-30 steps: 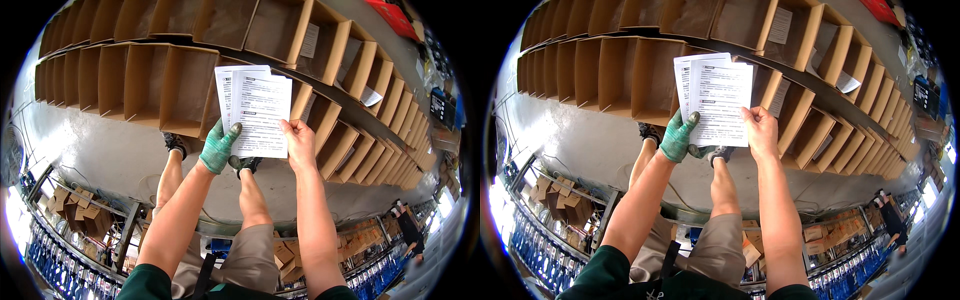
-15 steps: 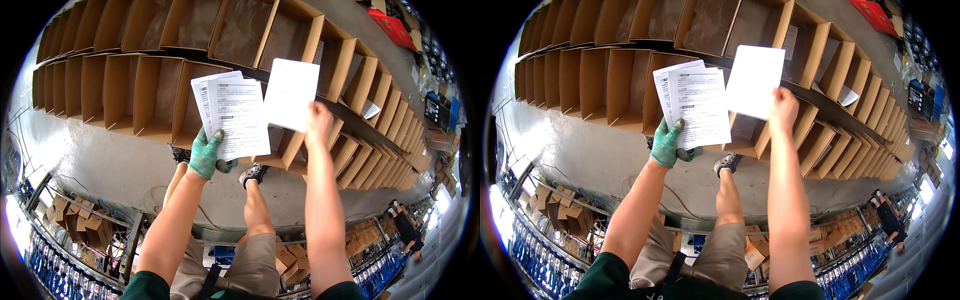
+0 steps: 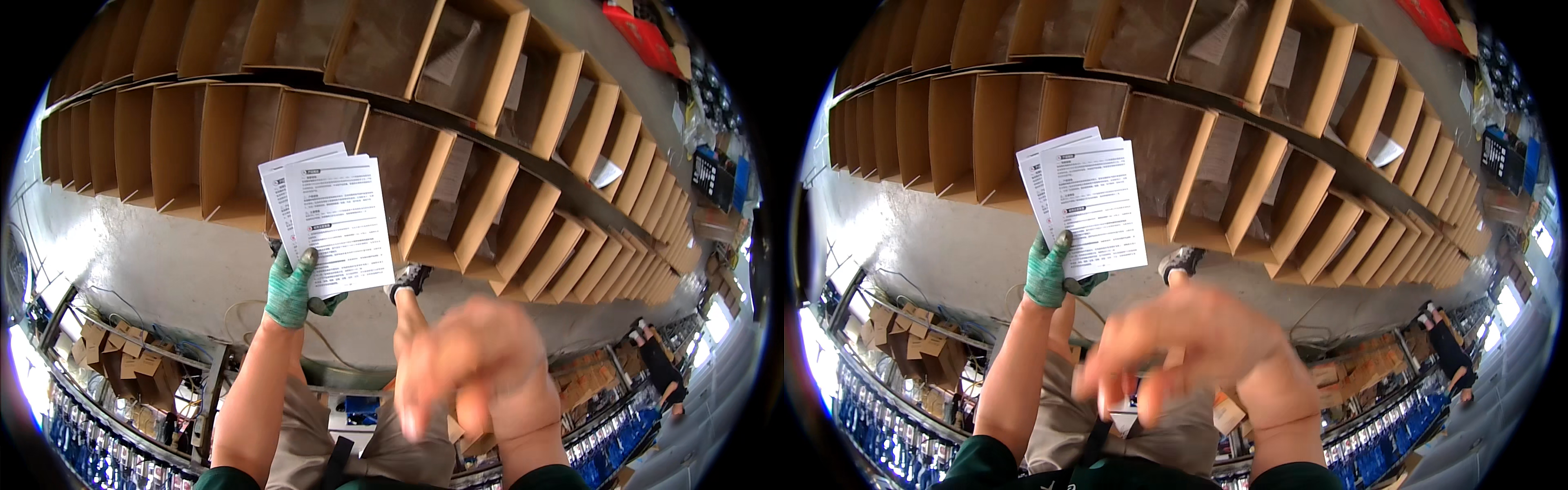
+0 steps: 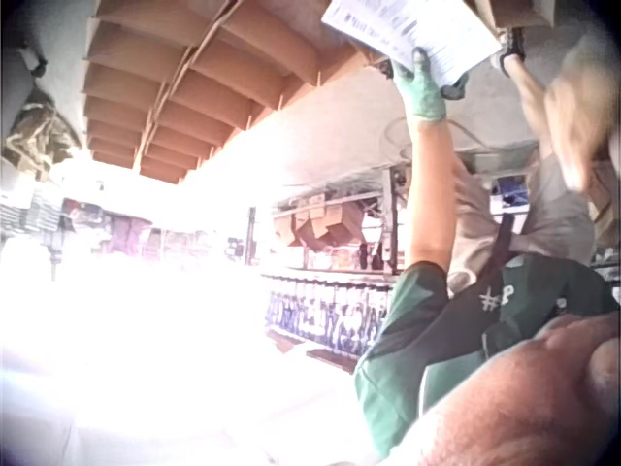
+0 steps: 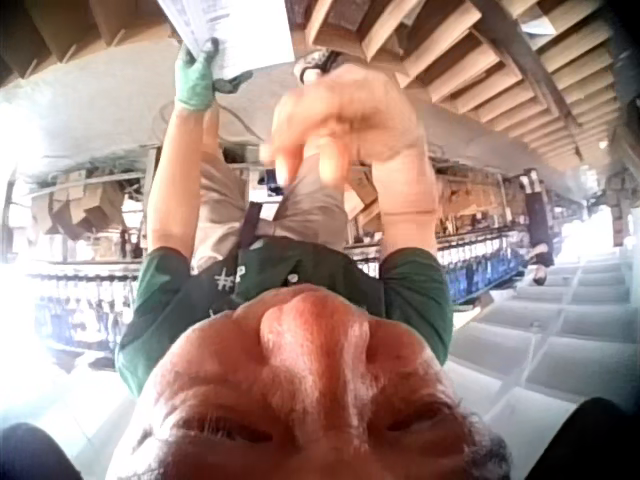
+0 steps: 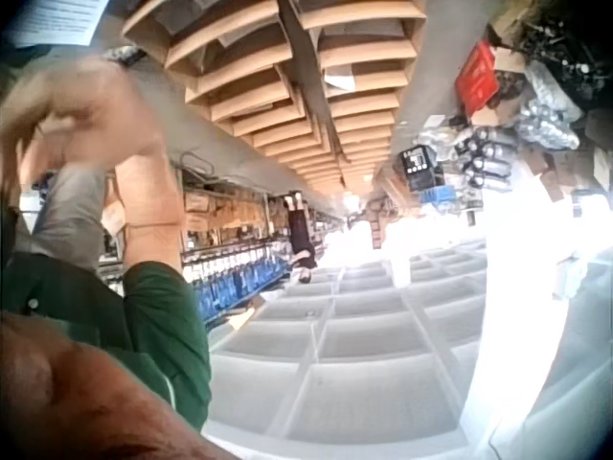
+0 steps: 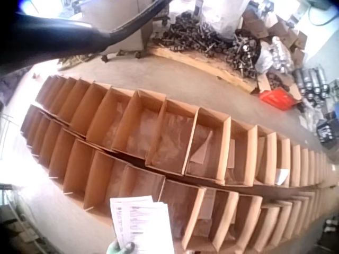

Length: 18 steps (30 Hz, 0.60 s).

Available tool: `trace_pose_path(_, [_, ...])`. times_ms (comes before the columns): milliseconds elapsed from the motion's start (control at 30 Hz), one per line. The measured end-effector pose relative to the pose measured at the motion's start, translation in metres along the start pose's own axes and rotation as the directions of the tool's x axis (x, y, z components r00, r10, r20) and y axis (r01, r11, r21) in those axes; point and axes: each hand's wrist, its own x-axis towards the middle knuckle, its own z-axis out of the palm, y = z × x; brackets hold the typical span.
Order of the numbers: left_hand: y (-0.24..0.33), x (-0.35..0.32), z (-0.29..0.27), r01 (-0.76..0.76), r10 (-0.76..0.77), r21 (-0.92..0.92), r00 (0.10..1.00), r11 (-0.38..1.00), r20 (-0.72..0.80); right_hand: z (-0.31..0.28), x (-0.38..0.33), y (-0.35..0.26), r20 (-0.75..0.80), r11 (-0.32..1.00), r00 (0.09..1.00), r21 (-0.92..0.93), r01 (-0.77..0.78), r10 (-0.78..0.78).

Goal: The person cuts bubble wrap from a large roll using shears and places the cut pieces into open cardboard boxes. They then distribute printed instruction sheets into the boxes and add small black coiled cables to each one.

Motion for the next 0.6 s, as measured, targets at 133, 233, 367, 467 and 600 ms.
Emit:
trace_pose_path(133, [0.003,-0.021,0.001,0.026,-0.028,0.051,0.999,0.998,0.034,0.044,-0.015,0.018,0.040,0.964,0.982,0.199,0.175,-0.186])
trace_pose_path(233, [-0.003,-0.023,0.001,0.017,-0.018,0.057,1.000,0.998,0.007,0.029,-0.028,0.027,-0.133,0.998,0.991,-0.050,-0.023,0.016])
trace_pose_path(367, [0.000,-0.032,0.008,0.017,-0.019,0.093,1.000,0.996,0.019,0.005,-0.015,0.054,-0.737,0.625,0.672,-0.492,-0.606,0.071])
trace_pose_path(467, [0.007,-0.036,0.019,-0.040,0.032,0.138,0.998,0.990,0.060,-0.042,-0.044,0.134,-0.832,0.457,0.548,-0.520,-0.722,-0.081])
trace_pose_path(600, [-0.010,-0.029,0.002,0.018,-0.029,0.130,0.996,0.991,0.086,-0.057,-0.068,0.171,-0.846,0.720,0.449,-0.119,-0.684,0.287])
